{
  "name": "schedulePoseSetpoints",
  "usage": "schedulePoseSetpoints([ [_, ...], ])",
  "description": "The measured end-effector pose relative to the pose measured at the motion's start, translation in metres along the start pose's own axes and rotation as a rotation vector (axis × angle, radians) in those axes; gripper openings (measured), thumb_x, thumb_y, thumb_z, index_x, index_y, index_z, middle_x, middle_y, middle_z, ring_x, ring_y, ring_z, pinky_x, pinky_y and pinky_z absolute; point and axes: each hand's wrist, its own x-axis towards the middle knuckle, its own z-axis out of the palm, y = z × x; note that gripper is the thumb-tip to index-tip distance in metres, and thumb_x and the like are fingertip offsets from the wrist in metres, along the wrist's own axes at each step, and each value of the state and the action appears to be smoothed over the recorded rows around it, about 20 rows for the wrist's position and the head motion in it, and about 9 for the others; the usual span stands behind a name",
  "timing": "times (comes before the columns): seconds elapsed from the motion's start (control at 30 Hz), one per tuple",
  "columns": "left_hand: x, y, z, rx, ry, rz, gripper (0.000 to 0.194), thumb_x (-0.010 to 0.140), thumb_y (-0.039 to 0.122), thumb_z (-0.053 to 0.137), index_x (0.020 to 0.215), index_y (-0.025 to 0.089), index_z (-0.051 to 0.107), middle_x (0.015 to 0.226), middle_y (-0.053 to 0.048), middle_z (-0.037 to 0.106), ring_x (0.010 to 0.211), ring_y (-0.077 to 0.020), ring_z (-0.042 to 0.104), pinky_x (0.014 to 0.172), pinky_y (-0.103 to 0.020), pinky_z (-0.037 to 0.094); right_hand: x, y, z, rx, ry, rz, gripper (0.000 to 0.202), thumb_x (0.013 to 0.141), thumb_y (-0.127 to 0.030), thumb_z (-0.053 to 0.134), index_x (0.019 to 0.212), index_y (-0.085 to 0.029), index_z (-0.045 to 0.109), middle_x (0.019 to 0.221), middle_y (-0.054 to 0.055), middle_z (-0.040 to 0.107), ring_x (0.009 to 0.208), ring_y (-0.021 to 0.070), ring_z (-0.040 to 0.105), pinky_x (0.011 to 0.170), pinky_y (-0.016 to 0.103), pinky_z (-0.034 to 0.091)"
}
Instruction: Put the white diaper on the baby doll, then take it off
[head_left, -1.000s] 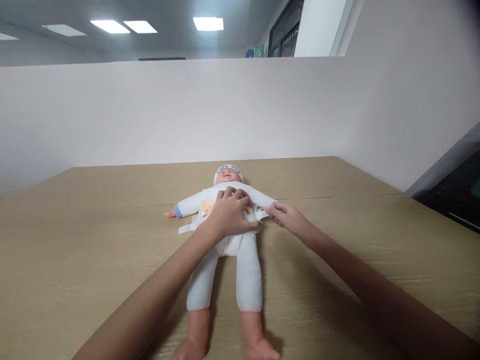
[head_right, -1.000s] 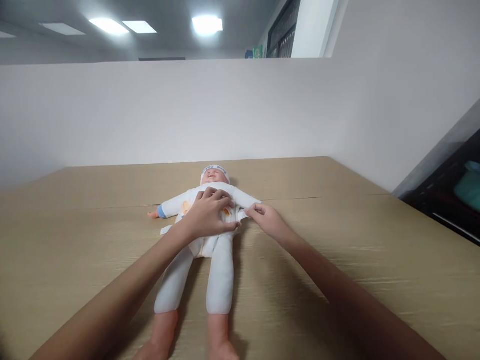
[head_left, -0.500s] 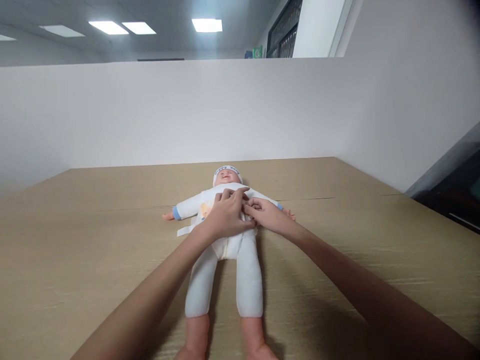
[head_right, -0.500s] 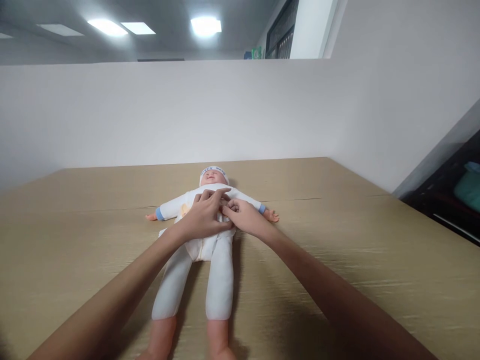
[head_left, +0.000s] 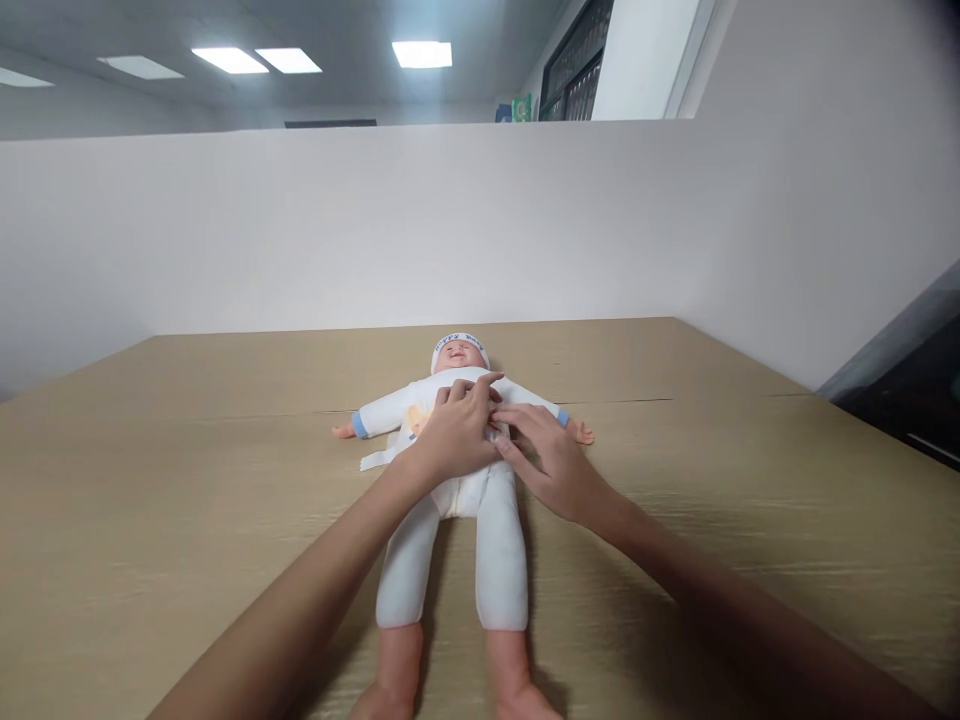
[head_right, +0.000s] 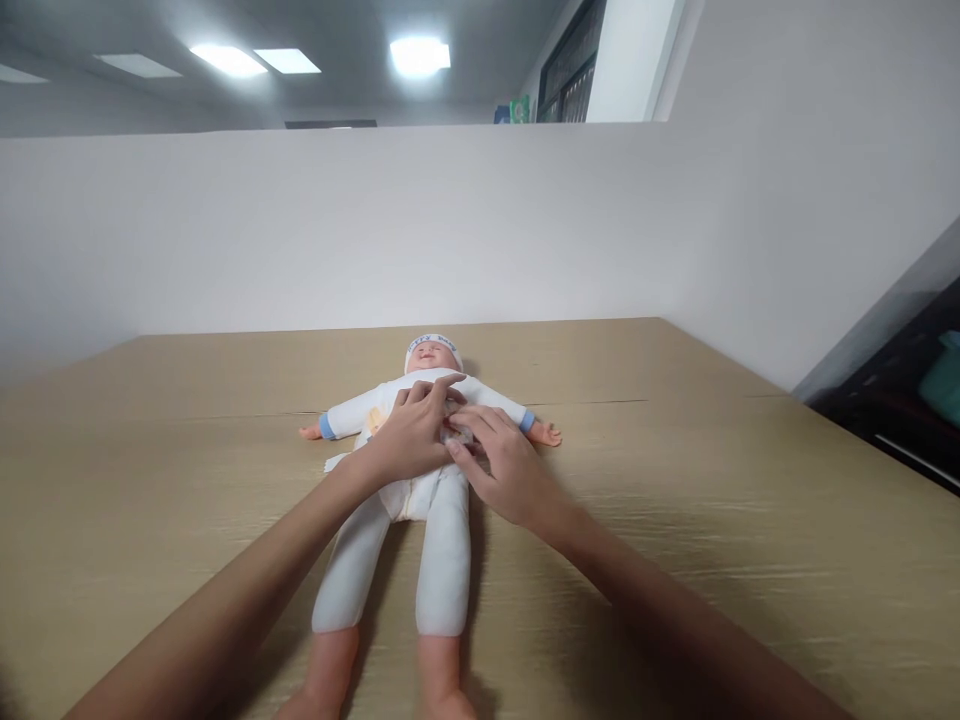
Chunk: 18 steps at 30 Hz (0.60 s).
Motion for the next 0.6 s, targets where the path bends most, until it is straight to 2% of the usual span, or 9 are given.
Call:
schedulePoseSetpoints([
  [0.1,0.0,0.002,0.0,-0.005,0.003,-0.014,0.085,0.083,0.035,0.073,0.159,0.023,0.038,0.143,-0.011,0.07,0.137,-0.0393,0.051,0.118,-0.058,0.038,-0.012,0.008,0.002,-0.056,-0.058,-0.091,0.046,0.114,-0.042,0.05,0.158,-0.03,0.058,0.159,0.011,0.061,0.151,0.0316,0.052,0.128,0.056,0.041],
  [0.2,-0.005,0.005,-0.009,-0.089,0.033,0.023,0.087,0.08,0.032,0.077,0.158,0.024,0.039,0.151,-0.012,0.064,0.14,-0.0384,0.049,0.12,-0.056,0.039,-0.017,0.019,0.005,-0.066,-0.102,-0.142,0.056,0.114,-0.042,0.048,0.169,-0.033,0.044,0.167,0.009,0.054,0.157,0.0316,0.047,0.13,0.059,0.039],
  [0.27,-0.015,0.003,-0.019,-0.19,0.085,0.078,0.079,0.086,0.035,0.076,0.157,0.027,0.042,0.16,-0.011,0.057,0.145,-0.037,0.048,0.122,-0.054,0.039,-0.018,0.023,0.005,-0.041,-0.106,-0.155,0.057,0.116,-0.041,0.045,0.172,-0.035,0.04,0.171,0.007,0.05,0.159,0.0299,0.044,0.131,0.058,0.038],
  [0.33,-0.032,-0.007,-0.028,-0.26,0.19,0.099,0.059,0.098,0.04,0.068,0.153,0.029,0.048,0.16,-0.009,0.056,0.147,-0.0338,0.048,0.123,-0.049,0.04,-0.018,0.025,0.005,-0.024,-0.099,-0.156,0.056,0.116,-0.04,0.043,0.172,-0.035,0.039,0.172,0.006,0.049,0.16,0.0289,0.043,0.132,0.057,0.037],
  [0.4,-0.055,-0.027,-0.034,-0.234,0.317,0.072,0.037,0.107,0.041,0.057,0.141,0.028,0.057,0.149,-0.008,0.065,0.142,-0.0308,0.053,0.123,-0.046,0.039,-0.019,0.023,0.005,-0.024,-0.09,-0.158,0.055,0.116,-0.04,0.042,0.171,-0.035,0.04,0.172,0.006,0.05,0.161,0.0288,0.043,0.133,0.057,0.036],
  [0.47,-0.081,-0.055,-0.035,-0.161,0.396,0.003,0.025,0.109,0.042,0.054,0.127,0.026,0.064,0.133,-0.008,0.071,0.131,-0.0298,0.059,0.119,-0.045,0.041,-0.02,0.021,0.005,-0.038,-0.084,-0.155,0.055,0.116,-0.039,0.042,0.171,-0.035,0.041,0.172,0.006,0.05,0.161,0.0289,0.043,0.133,0.056,0.035],
  [0.53,-0.107,-0.085,-0.033,-0.143,0.409,-0.094,0.023,0.109,0.044,0.054,0.117,0.025,0.065,0.123,-0.008,0.072,0.12,-0.0289,0.062,0.111,-0.043,0.046,-0.022,0.017,0.005,-0.058,-0.059,-0.149,0.055,0.116,-0.038,0.042,0.171,-0.035,0.041,0.172,0.006,0.049,0.161,0.0293,0.043,0.133,0.056,0.035],
  [0.6,-0.126,-0.111,-0.031,-0.16,0.353,-0.2,0.028,0.108,0.049,0.054,0.113,0.024,0.064,0.118,-0.009,0.071,0.112,-0.0286,0.063,0.103,-0.042,0.048,-0.021,0.012,0.006,-0.08,-0.029,-0.147,0.054,0.115,-0.037,0.043,0.17,-0.035,0.042,0.172,0.007,0.049,0.16,0.0303,0.044,0.132,0.056,0.036],
])
